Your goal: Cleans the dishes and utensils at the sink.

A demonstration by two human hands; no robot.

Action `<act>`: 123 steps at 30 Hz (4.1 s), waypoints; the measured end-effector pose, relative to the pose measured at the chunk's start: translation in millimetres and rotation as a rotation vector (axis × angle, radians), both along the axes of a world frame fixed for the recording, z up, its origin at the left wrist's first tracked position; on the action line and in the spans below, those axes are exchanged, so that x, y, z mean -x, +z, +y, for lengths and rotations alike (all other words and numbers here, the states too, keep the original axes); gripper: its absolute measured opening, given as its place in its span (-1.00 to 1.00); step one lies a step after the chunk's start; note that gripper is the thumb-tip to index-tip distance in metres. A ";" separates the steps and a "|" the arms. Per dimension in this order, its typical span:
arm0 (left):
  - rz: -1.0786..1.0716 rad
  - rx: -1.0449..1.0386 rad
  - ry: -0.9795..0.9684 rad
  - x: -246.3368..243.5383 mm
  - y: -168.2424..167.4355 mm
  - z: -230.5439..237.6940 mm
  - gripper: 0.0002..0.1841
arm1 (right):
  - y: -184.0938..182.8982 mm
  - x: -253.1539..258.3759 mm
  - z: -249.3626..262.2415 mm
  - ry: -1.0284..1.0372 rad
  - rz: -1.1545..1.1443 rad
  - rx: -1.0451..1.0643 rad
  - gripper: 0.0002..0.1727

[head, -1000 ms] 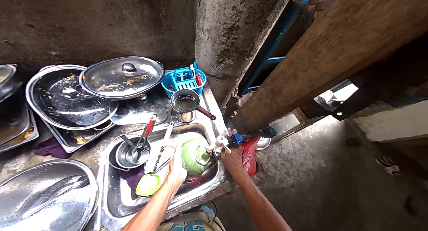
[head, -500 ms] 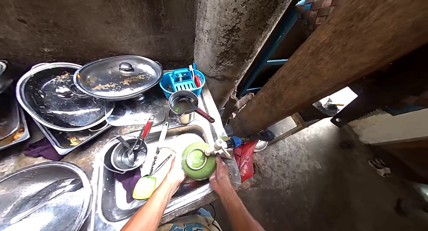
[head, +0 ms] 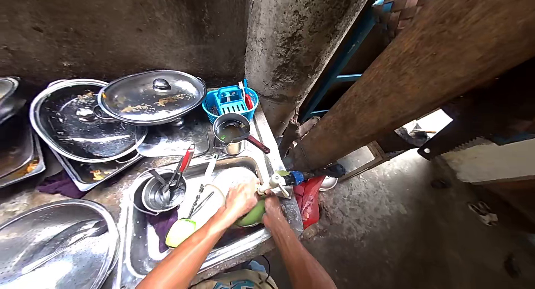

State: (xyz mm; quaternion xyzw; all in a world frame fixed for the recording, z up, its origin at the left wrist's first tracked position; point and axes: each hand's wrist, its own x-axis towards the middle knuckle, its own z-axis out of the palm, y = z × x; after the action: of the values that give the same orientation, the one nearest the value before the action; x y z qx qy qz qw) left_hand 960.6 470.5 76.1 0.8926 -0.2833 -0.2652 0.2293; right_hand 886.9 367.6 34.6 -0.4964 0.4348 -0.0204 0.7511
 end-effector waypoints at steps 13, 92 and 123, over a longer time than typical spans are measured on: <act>-0.980 0.461 -0.011 48.3 -79.1 9.0 -0.69 | -10.0 -13.5 4.0 -0.135 -0.216 -0.276 -0.72; -0.534 0.457 0.220 35.5 -69.4 98.9 -0.50 | -7.7 -15.9 -35.6 1.191 0.193 1.378 -0.50; -0.546 0.289 -0.422 40.1 -55.5 46.8 -0.82 | 20.3 46.5 -33.3 0.406 -0.001 0.418 -0.41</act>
State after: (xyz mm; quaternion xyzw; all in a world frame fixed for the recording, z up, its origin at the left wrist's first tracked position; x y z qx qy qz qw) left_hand 920.4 517.3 20.7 0.8108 -0.5464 -0.0161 0.2093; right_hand 840.4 334.3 54.9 -0.7175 0.3124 0.0409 0.6213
